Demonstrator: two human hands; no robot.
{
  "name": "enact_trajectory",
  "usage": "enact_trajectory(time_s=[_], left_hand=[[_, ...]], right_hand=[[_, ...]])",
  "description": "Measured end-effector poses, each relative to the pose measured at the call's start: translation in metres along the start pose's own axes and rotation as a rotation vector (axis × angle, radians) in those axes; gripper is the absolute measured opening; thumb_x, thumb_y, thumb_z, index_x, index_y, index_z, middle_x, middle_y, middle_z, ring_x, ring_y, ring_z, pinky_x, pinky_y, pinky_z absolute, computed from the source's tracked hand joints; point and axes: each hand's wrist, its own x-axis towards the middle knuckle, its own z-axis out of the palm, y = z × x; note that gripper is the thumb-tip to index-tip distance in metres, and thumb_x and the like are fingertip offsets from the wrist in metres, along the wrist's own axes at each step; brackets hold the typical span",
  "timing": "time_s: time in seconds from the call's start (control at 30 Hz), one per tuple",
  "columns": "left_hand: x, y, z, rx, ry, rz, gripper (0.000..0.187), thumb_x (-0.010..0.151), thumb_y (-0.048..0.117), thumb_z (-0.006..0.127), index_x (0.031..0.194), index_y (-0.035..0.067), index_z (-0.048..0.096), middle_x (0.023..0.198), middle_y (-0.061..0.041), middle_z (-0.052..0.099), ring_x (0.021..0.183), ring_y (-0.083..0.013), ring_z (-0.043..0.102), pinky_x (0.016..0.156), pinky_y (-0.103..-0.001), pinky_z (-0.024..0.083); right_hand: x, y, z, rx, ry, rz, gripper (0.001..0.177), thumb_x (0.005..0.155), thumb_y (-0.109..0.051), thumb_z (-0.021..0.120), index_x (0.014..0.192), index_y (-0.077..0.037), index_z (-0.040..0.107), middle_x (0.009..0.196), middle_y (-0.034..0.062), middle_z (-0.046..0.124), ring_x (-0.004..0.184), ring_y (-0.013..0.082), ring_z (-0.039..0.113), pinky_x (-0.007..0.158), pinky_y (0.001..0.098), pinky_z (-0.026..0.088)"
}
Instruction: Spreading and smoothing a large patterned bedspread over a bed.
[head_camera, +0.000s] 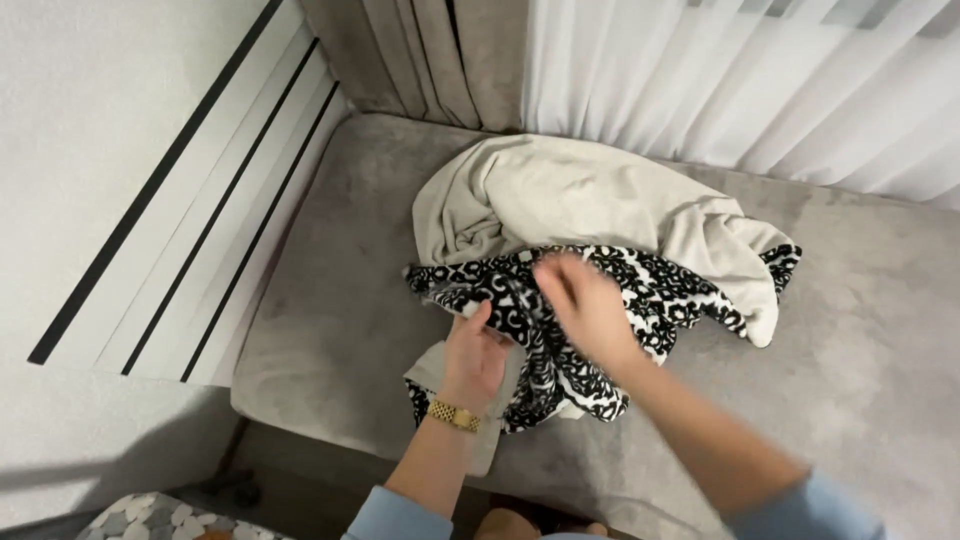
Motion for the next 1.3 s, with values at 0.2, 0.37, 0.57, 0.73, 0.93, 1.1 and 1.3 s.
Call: enact_trajectory(time_s=[0.2, 0.37, 0.57, 0.73, 0.93, 1.1, 1.3], left_hand=[[-0.017, -0.006, 0.037, -0.288, -0.024, -0.088, 0.054, 0.101, 0.010, 0.062, 0.148, 0.014, 0.035, 0.150, -0.011, 0.050, 0.130, -0.0348, 0.055, 0.112, -0.059, 0.043], [-0.015, -0.012, 0.054, -0.218, -0.152, -0.159, 0.042, 0.101, 0.010, 0.064, 0.138, 0.015, 0.046, 0.148, -0.011, 0.055, 0.133, -0.0346, 0.056, 0.113, -0.059, 0.046], [-0.017, 0.017, 0.050, 0.514, -0.479, 0.147, 0.066, 0.094, 0.017, 0.075, 0.145, 0.002, 0.035, 0.147, -0.025, 0.048, 0.139, -0.0403, 0.048, 0.111, -0.051, 0.043], [-0.014, -0.030, 0.015, 1.601, -0.653, 0.406, 0.086, 0.080, 0.069, 0.070, 0.129, -0.001, 0.053, 0.115, -0.030, 0.068, 0.113, -0.0488, 0.064, 0.099, -0.059, 0.050], [-0.015, -0.080, -0.006, 1.487, -0.436, 0.829, 0.018, 0.084, -0.003, 0.049, 0.080, 0.010, 0.038, 0.060, 0.000, 0.024, 0.050, -0.0131, 0.020, 0.048, -0.033, 0.016], [-0.037, -0.077, 0.016, 1.341, -0.520, 0.817, 0.032, 0.092, 0.012, 0.059, 0.123, 0.005, 0.065, 0.074, -0.004, 0.066, 0.058, -0.0195, 0.061, 0.047, -0.034, 0.045], [-0.056, -0.058, 0.044, 1.451, -0.513, 0.769, 0.096, 0.087, 0.025, 0.072, 0.164, 0.010, 0.016, 0.055, 0.002, 0.049, 0.041, -0.0148, 0.042, 0.038, -0.031, 0.030]], right_hand=[[-0.090, -0.013, 0.034, -0.006, -0.483, 0.470, 0.069, 0.083, -0.069, 0.074, 0.122, -0.019, 0.048, 0.118, 0.0107, 0.075, 0.116, 0.0309, 0.072, 0.100, 0.0494, 0.057], [-0.098, 0.071, 0.098, -0.054, -0.303, 0.601, 0.037, 0.093, -0.042, 0.063, 0.076, -0.009, 0.061, 0.059, 0.0084, 0.062, 0.065, 0.0291, 0.067, 0.065, 0.0409, 0.054], [-0.068, 0.027, 0.001, 0.235, 0.121, 0.697, 0.037, 0.095, -0.033, 0.059, 0.109, 0.000, 0.070, 0.096, 0.0279, 0.073, 0.101, 0.0456, 0.069, 0.089, 0.0595, 0.052], [-0.051, 0.029, -0.035, 0.407, 0.246, 0.591, 0.028, 0.098, -0.025, 0.061, 0.098, 0.002, 0.067, 0.073, 0.0197, 0.061, 0.078, 0.0245, 0.062, 0.066, 0.0490, 0.054], [-0.046, -0.038, -0.066, 0.249, 0.013, 0.635, 0.028, 0.099, -0.038, 0.061, 0.092, -0.012, 0.057, 0.070, -0.0001, 0.056, 0.060, 0.0127, 0.042, 0.056, 0.0336, 0.034], [-0.054, -0.055, -0.075, 0.247, -0.462, 0.988, 0.047, 0.094, -0.036, 0.060, 0.134, -0.010, 0.060, 0.093, 0.0104, 0.068, 0.065, 0.0176, 0.060, 0.054, 0.0292, 0.052], [-0.074, -0.013, -0.082, -0.131, -0.369, 0.485, 0.042, 0.084, -0.024, 0.060, 0.124, -0.022, 0.074, 0.115, -0.0004, 0.072, 0.099, 0.0246, 0.072, 0.084, 0.0399, 0.054]])
